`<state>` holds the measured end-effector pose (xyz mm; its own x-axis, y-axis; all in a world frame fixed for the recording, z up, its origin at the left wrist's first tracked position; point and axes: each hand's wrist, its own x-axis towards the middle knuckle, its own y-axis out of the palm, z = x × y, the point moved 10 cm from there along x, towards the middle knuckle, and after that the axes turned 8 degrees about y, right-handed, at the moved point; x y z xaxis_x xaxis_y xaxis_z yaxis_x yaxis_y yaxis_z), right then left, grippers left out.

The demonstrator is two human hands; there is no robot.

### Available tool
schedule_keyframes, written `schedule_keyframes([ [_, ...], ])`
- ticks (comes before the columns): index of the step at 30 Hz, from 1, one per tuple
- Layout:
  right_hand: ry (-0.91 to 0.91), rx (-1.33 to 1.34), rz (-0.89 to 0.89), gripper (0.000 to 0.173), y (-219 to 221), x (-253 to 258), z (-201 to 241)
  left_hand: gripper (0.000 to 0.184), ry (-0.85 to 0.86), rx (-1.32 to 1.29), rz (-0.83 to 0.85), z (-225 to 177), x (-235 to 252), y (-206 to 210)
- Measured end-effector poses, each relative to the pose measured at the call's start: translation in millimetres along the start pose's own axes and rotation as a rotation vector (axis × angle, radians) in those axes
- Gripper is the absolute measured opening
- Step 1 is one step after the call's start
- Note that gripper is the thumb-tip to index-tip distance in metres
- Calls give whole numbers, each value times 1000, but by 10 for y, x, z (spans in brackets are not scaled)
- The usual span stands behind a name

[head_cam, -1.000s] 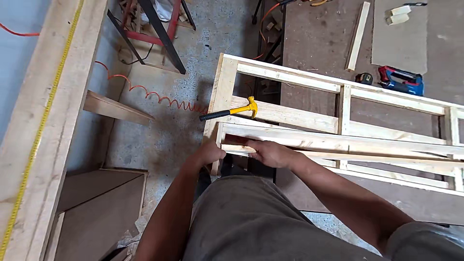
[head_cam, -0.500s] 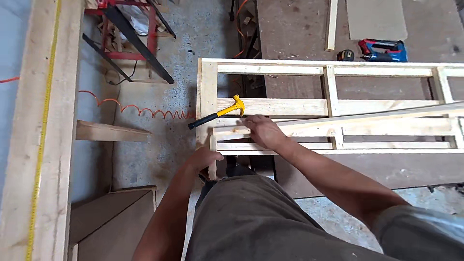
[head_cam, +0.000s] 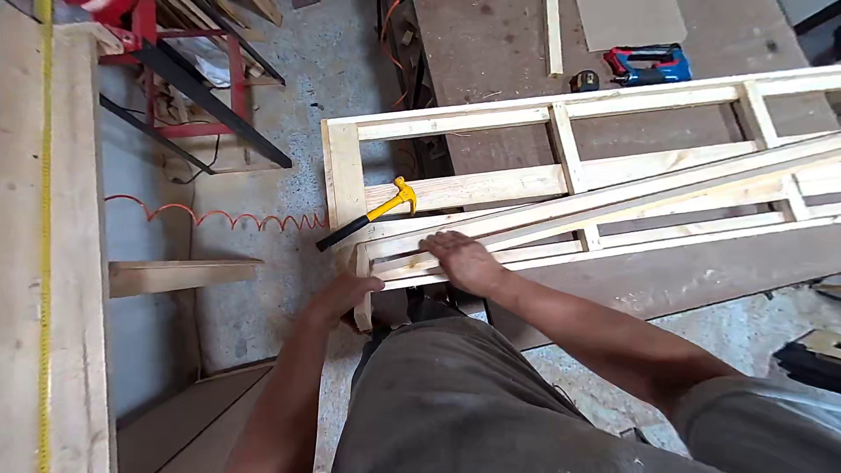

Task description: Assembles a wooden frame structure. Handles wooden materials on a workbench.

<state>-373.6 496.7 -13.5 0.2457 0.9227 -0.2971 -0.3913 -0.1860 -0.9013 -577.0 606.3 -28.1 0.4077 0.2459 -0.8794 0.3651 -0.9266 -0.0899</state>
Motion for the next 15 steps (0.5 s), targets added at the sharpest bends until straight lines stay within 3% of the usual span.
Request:
schedule_keyframes([
  [3,-36,21,-37,47,117,116,230,50,-7,-9,-19,1,-67,-76],
  [6,-54,4,-122,46,58,151,182,44,-2,-20,-28,-36,-124,-77],
  [15,-60,5,-14,51,239,438,28,48,-21,-8,-28,95,-123,-22],
])
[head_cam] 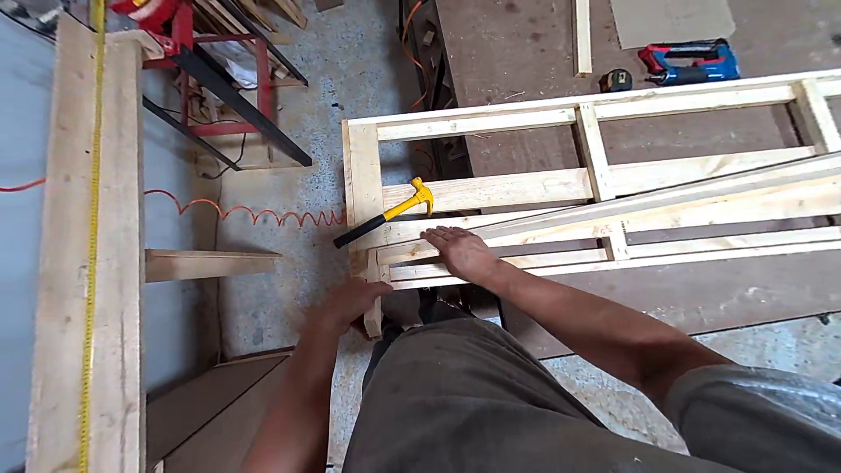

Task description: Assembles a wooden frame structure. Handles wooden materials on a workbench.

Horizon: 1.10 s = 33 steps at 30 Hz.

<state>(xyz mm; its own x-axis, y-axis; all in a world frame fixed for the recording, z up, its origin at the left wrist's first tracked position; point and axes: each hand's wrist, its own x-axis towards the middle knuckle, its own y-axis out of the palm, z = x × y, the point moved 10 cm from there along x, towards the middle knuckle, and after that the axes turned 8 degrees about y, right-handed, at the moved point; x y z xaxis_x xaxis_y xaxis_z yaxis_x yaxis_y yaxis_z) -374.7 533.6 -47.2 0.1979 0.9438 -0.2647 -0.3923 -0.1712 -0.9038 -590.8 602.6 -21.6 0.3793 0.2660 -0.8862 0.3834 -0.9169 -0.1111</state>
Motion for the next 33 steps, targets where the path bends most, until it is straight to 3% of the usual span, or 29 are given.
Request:
schedule_keyframes([
  [9,-96,-21,-16,54,92,-12,27,49,-29,-17,9,42,36,-6],
  [13,-78,-49,-42,56,89,-51,49,65,26,-12,-54,129,100,-28],
  [18,-69,-83,-100,62,168,-136,62,72,329,308,-360,-107,417,-356],
  [22,-50,-73,-112,64,178,-146,55,80,500,626,-299,-420,552,-193],
  [26,-20,-34,-136,68,-25,-82,77,60,681,846,-369,-751,467,-109],
  [29,15,-24,-288,61,-334,116,-77,47,904,885,-599,-1062,421,-171],
  [31,14,-67,-311,55,-410,213,-199,44,944,1018,-708,-1193,471,-115],
  [33,8,-95,-304,54,-453,213,-257,44,917,1116,-613,-1350,434,39],
])
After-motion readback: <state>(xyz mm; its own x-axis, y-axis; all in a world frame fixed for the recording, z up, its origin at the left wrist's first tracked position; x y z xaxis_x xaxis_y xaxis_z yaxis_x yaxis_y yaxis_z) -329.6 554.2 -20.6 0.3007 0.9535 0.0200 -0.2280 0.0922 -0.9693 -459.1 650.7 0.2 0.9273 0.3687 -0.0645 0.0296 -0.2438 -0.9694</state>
